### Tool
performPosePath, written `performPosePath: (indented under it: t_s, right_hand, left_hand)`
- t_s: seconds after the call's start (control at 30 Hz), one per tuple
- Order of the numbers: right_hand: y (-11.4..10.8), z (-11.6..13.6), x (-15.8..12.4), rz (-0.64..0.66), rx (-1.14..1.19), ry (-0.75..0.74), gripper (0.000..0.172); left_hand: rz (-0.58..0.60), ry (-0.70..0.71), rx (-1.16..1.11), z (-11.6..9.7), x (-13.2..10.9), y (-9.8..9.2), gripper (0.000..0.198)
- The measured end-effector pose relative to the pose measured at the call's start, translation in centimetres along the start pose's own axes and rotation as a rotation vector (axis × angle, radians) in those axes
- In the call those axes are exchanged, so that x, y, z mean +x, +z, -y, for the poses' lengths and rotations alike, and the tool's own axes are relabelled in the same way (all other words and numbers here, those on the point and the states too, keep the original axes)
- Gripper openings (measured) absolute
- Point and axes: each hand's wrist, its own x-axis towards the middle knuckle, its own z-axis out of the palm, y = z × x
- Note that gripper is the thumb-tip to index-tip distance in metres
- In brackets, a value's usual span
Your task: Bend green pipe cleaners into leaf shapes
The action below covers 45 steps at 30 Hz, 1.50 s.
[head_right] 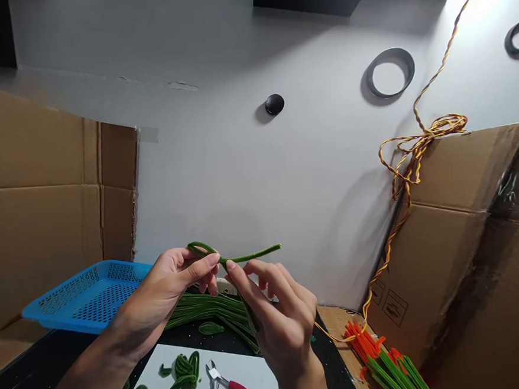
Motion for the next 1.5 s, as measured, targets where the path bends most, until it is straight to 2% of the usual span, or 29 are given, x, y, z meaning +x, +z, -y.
performPosePath:
  t_s: [0.1, 0.23, 0.5, 0.63, 0.77, 0.9, 0.97, 1.1, 1.27, 1.4, 1.5]
  right_hand:
    - [0.4, -0.1, -0.1, -0.014, -0.069, -0.013, 0.045]
    - [1.2, -0.1, -0.4, -0.016, -0.047, -0.012, 0.053]
    - [1.5, 0.0, -0.6, -0.1, -0.002, -0.04, 0.05]
    - [1.3, 0.0, -0.4, -0.134, -0.054, -0.064, 0.044]
    - [1.2, 0.0, -0.3, -0.138, -0.093, -0.05, 0.047]
    - [1.3, 0.0, -0.3, -0.185, -0.106, -0.05, 0.033]
    - [1.2, 0.0, -0.3, -0.197, -0.091, -0.053, 0.03]
    - [0.9, 0.3, -0.1, -0.216, -0.011, -0.047, 0.035]
    - [0.3, 0.8, 0.6, -0.158, 0.127, 0.0, 0.034]
    - [0.1, 1.0, 1.1, -0.159, 0.175, -0.012, 0.035]
    - [0.1, 1.0, 1.2, -0.168, 0.18, 0.009, 0.037]
  left_hand:
    - [-0.031, -0.021, 0.034, 0.0, -0.1, 0.0, 0.039]
    - [-0.019, -0.026, 0.082, 0.0, 0.1, -0.2, 0.038]
    - [0.021, -0.015, 0.052, -0.6, 0.1, -0.5, 0.033]
    - [0.019, -0.012, 0.0, -0.2, -0.1, 0.0, 0.026]
    - [-0.021, -0.008, -0.044, 0.0, -0.4, 0.8, 0.021]
    - [-0.032, 0.013, -0.076, 0.0, -0.6, 1.7, 0.021]
    - [-0.022, 0.024, -0.102, 0.0, -0.7, 2.1, 0.022]
    - [0.018, 0.009, -0.209, 0.2, -0.7, 2.7, 0.026]
    - [0.069, -0.014, -0.252, 0.4, -0.7, 2.3, 0.024]
    - [0.042, 0.008, -0.214, 0.0, -0.8, 1.9, 0.025]
    - [0.011, 0.034, -0.217, -0.1, -0.9, 2.3, 0.027]
